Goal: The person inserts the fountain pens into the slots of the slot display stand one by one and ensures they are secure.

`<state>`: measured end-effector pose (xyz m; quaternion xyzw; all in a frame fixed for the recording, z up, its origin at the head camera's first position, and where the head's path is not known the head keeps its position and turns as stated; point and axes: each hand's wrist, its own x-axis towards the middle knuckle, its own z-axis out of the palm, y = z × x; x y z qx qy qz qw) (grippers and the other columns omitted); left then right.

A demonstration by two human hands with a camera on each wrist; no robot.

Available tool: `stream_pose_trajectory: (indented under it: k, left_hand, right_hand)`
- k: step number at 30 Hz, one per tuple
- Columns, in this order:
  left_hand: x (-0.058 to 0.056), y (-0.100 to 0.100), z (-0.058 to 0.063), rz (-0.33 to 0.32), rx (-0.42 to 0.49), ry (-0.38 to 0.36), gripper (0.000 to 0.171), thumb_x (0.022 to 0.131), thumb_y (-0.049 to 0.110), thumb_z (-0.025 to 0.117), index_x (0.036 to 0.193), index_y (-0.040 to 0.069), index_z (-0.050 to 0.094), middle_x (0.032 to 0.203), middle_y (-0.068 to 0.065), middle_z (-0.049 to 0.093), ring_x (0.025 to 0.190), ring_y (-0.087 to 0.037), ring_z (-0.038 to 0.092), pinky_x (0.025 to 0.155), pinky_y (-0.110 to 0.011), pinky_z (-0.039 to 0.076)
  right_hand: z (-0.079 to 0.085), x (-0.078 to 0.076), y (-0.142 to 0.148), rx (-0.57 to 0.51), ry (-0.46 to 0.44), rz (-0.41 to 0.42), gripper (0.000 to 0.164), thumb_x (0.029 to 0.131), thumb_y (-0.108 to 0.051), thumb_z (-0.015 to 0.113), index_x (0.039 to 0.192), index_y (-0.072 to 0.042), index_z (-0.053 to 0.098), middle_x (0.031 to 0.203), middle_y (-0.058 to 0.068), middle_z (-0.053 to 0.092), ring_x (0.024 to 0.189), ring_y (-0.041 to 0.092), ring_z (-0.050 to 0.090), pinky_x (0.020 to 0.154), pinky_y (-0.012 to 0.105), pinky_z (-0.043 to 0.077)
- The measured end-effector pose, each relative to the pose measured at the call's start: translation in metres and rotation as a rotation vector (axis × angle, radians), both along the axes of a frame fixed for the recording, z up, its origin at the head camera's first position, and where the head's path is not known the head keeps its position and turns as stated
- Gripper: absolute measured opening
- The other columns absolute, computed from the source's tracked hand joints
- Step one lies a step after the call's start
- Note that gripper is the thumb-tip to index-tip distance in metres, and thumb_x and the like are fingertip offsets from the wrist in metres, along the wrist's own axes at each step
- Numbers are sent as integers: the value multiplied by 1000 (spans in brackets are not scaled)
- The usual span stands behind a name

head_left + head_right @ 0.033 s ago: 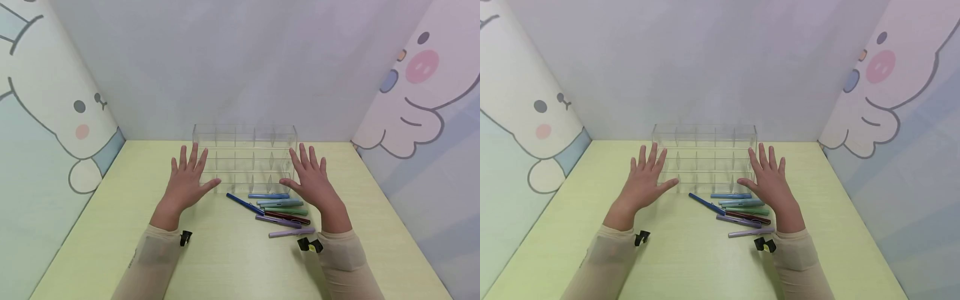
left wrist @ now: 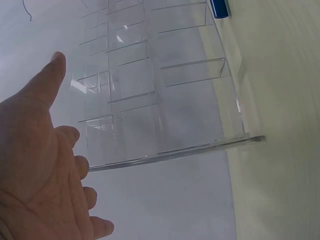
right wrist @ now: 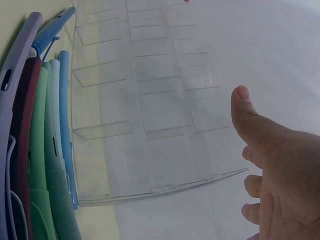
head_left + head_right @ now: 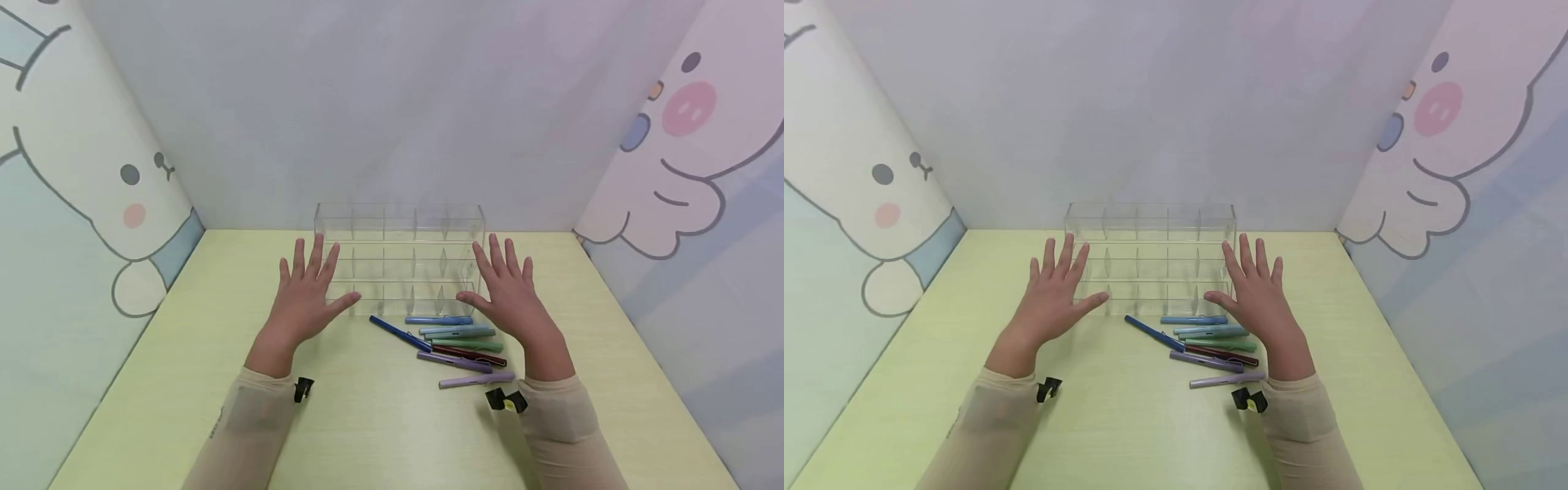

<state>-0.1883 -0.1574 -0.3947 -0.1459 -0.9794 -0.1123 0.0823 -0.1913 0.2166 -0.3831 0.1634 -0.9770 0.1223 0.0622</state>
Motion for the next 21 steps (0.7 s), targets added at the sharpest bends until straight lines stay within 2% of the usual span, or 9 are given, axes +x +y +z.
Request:
stream_pose_trajectory:
  k: [15, 19, 21]
  left_hand:
    - [-2, -2, 3, 14, -4, 24, 96, 89, 77, 40, 159, 28, -4, 163, -1, -22, 149, -36, -21, 117, -68, -3]
    - [-4, -4, 2, 9, 33, 25, 96, 89, 76, 41, 158, 29, -6, 163, -1, -23, 149, -35, -22, 117, -67, -2]
    - [-7, -6, 1, 1, 85, 20, 96, 90, 75, 42, 158, 29, -9, 162, 1, -26, 149, -33, -23, 118, -67, -1]
  right_hand:
    - [3, -2, 0, -10, -12, 0, 98, 91, -64, 54, 159, -26, -4, 164, 6, -19, 148, 29, -24, 115, 70, -7]
    - [4, -1, 0, -17, -14, 0, 99, 91, -64, 55, 159, -25, -5, 164, 5, -21, 148, 30, -24, 115, 70, -7]
    - [4, -1, 2, -21, -15, -2, 99, 91, -64, 55, 159, -25, -5, 164, 6, -20, 149, 30, -24, 115, 70, -5]
